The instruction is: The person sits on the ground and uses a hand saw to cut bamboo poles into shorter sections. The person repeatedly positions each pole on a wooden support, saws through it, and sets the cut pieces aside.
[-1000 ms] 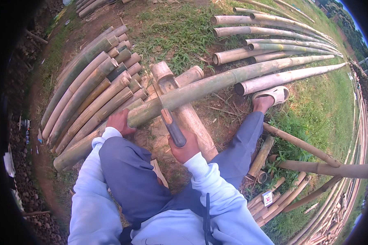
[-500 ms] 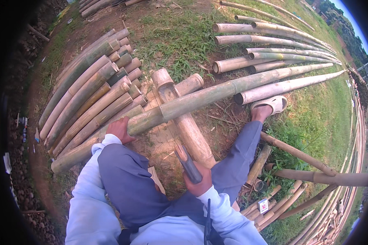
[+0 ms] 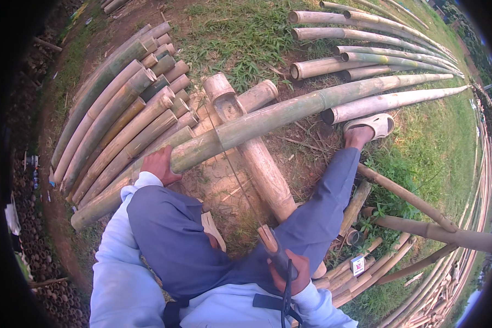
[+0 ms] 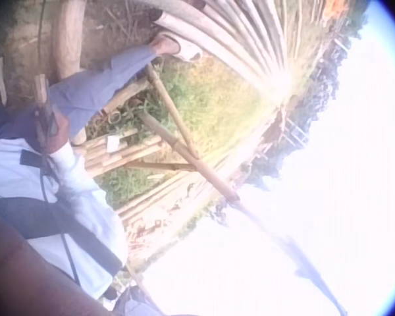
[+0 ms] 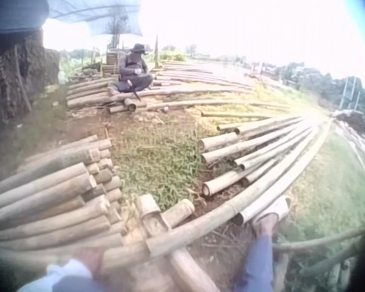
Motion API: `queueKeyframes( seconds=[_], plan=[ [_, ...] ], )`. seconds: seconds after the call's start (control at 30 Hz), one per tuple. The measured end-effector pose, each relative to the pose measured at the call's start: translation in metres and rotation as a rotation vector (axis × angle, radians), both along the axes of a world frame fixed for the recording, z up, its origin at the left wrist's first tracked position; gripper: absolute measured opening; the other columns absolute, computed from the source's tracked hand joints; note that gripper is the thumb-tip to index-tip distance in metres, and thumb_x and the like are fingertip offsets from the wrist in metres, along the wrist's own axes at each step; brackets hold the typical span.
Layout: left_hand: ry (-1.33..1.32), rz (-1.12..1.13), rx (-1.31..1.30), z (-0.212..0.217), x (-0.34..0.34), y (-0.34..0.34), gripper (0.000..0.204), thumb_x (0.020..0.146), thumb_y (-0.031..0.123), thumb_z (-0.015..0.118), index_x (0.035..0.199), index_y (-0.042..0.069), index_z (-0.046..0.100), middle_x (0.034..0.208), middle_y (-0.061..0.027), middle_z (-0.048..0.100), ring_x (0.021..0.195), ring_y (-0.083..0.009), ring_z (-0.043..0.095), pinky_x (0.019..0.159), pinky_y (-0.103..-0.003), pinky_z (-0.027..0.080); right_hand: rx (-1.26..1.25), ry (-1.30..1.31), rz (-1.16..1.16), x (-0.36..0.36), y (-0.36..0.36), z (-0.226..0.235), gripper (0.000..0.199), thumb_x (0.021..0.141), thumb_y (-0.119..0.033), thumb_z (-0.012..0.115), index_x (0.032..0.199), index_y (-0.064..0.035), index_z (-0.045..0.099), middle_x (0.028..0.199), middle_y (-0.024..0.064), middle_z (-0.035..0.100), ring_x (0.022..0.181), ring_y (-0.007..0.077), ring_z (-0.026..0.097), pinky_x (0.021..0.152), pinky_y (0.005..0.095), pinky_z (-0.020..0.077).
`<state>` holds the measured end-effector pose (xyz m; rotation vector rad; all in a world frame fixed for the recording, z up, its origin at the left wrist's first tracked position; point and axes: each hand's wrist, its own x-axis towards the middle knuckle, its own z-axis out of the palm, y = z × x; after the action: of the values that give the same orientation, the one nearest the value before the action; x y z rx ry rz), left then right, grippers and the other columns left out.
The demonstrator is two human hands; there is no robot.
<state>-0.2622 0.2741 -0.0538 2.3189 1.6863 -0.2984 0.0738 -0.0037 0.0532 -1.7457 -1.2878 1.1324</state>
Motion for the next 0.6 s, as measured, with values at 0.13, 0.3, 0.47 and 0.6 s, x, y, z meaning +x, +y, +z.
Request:
queueKeyframes(
  seconds=[0.13, 0.3, 0.47, 0.6],
  plan=[
    [-0.029, -0.052, 0.064, 0.002, 0.009, 0.008, 0.079, 0.068, 0.047, 0.088, 0.121, 0.001, 0.052, 0.108, -0.025, 0.07, 0.099, -0.0435, 0.07, 0.087, -0.05, 0.056, 0.203, 0.115, 0.028, -0.033, 0.133, -0.064, 0.024, 0.088, -0.003, 0.07, 0.111, 0.0037, 0.067, 0.079, 0.0052, 0.064, 0.074, 0.0096, 0.058, 0.07, 0.0275, 0.0492],
    [-0.017, -0.048, 0.001, 0.011, 0.005, 0.008, 0.077, 0.067, 0.044, 0.087, 0.121, 0.001, 0.053, 0.106, -0.0259, 0.071, 0.099, -0.0444, 0.07, 0.088, -0.051, 0.056, 0.177, 0.133, -0.018, -0.04, 0.109, -0.062, 0.021, 0.086, -0.005, 0.072, 0.105, 0.0012, 0.066, 0.076, 0.0162, 0.064, 0.069, 0.0206, 0.064, 0.068, 0.034, 0.0502],
    [-0.039, -0.02, 0.007, 0.006, -0.003, 0.002, 0.076, 0.066, 0.042, 0.088, 0.119, 0.002, 0.053, 0.109, -0.0258, 0.07, 0.101, -0.0449, 0.069, 0.088, -0.051, 0.056, -0.05, -0.007, 0.002, 0.006, -0.037, 0.006, 0.016, 0.085, -0.002, 0.074, 0.101, -0.0025, 0.071, 0.073, 0.0143, 0.067, 0.065, 0.025, 0.072, 0.059, 0.0323, 0.0511],
    [-0.038, -0.017, 0.025, -0.002, 0.0, 0.003, 0.073, 0.066, 0.041, 0.088, 0.116, 0.001, 0.053, 0.109, -0.0262, 0.069, 0.101, -0.045, 0.069, 0.087, -0.052, 0.056, -0.002, -0.017, 0.013, 0.002, 0.017, -0.017, 0.015, 0.084, -0.003, 0.073, 0.099, -0.0008, 0.07, 0.074, 0.0133, 0.066, 0.065, 0.0213, 0.071, 0.06, 0.0325, 0.0498]
  ],
)
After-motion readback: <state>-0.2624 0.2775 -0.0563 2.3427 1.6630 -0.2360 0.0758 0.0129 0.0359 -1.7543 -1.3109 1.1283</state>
